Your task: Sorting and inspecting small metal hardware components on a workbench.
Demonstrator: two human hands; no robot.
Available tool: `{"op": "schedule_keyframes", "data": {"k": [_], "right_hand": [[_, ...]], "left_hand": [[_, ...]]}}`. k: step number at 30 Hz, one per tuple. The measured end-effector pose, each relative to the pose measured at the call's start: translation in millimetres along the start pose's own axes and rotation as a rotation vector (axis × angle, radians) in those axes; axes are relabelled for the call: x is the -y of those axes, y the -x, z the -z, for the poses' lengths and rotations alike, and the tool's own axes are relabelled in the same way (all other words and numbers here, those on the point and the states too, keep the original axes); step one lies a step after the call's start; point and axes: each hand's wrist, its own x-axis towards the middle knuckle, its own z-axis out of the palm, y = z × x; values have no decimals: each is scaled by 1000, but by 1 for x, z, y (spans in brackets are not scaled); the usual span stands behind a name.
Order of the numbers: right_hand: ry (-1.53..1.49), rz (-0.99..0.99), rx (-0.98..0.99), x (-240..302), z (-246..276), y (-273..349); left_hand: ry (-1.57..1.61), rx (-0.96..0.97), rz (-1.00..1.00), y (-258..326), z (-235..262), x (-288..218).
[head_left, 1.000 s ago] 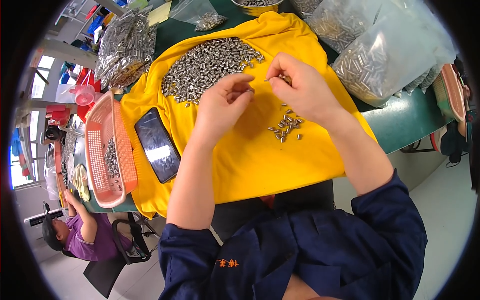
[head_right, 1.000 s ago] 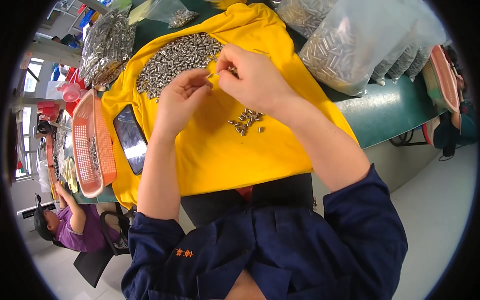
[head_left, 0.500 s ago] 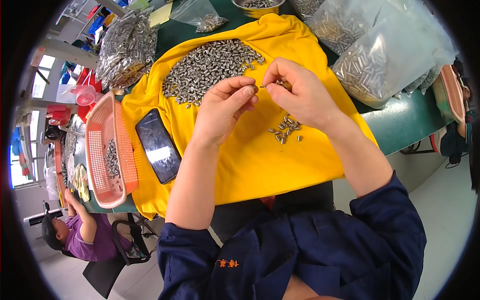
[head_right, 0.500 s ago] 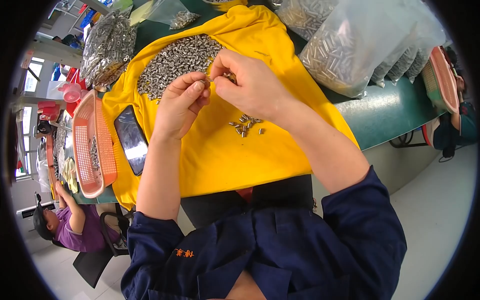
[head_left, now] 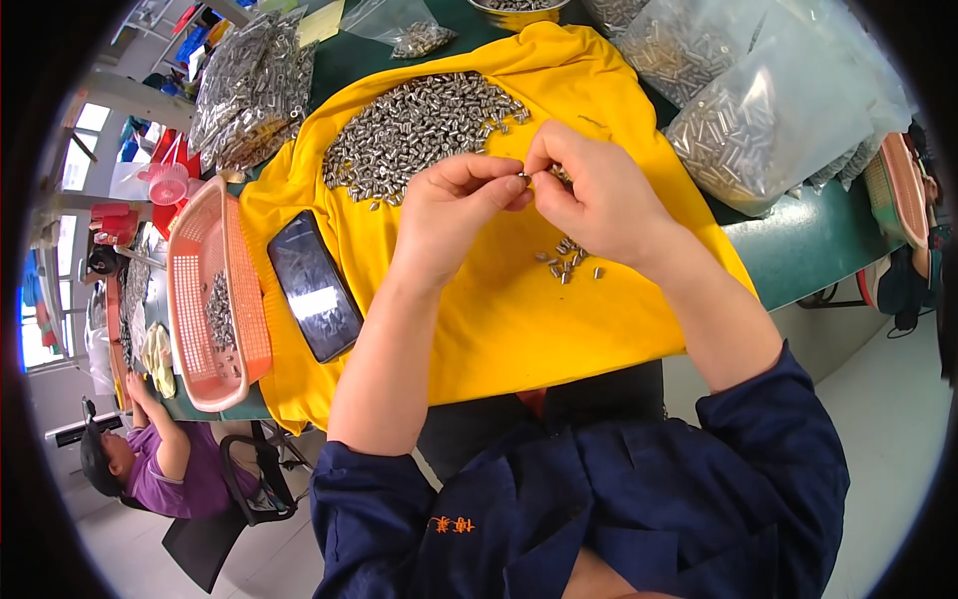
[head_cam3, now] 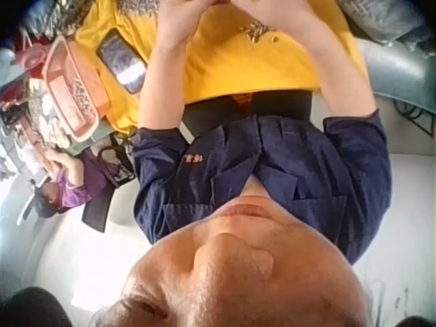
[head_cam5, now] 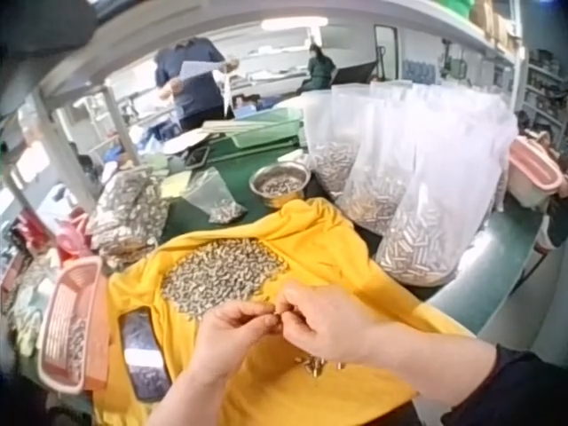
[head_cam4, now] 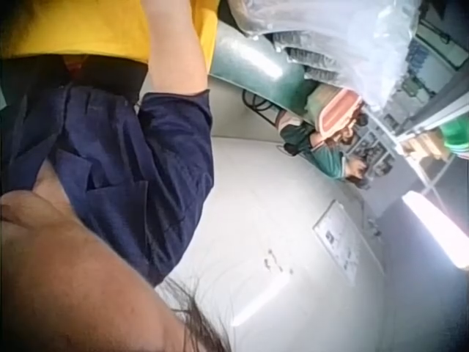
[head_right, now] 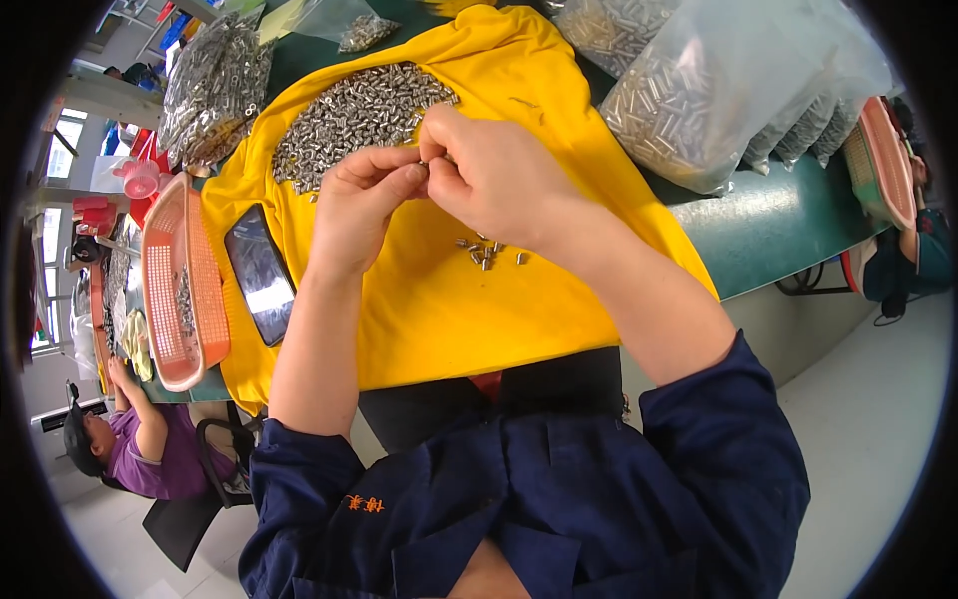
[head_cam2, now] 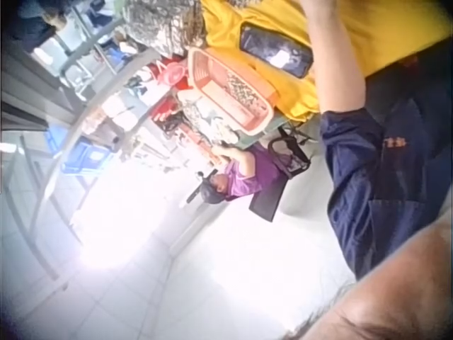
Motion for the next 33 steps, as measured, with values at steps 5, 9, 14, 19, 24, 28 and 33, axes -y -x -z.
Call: {"op": "schedule_keyframes", "data": {"k": [5,9,14,19,24,28,33], "right_hand": [[-188,-3,13,-14,0,-2],[-425,-254,115,-17,7,-6],[-285,-229,-97,-21,16,-9],[-254,-217,-103,-18,15,-9],[-307,-192,-124,-18,14,-10],[-310,-196,-116,-18,12,-11],[-303,-177,-125,-18,14,-10]], "left_hand": [[-69,-32,-63,-1,-4,0],[-208,-56,-122,-4,1,6],[-809,183,-212,4,-10,12],[-894,84,-421,4,-4,8],[-1141,-181,-251,-19,10,-13],[-1523,-65,-268,-34,11,-8],[-1681,-6,-211,-37,6,-6]]}}
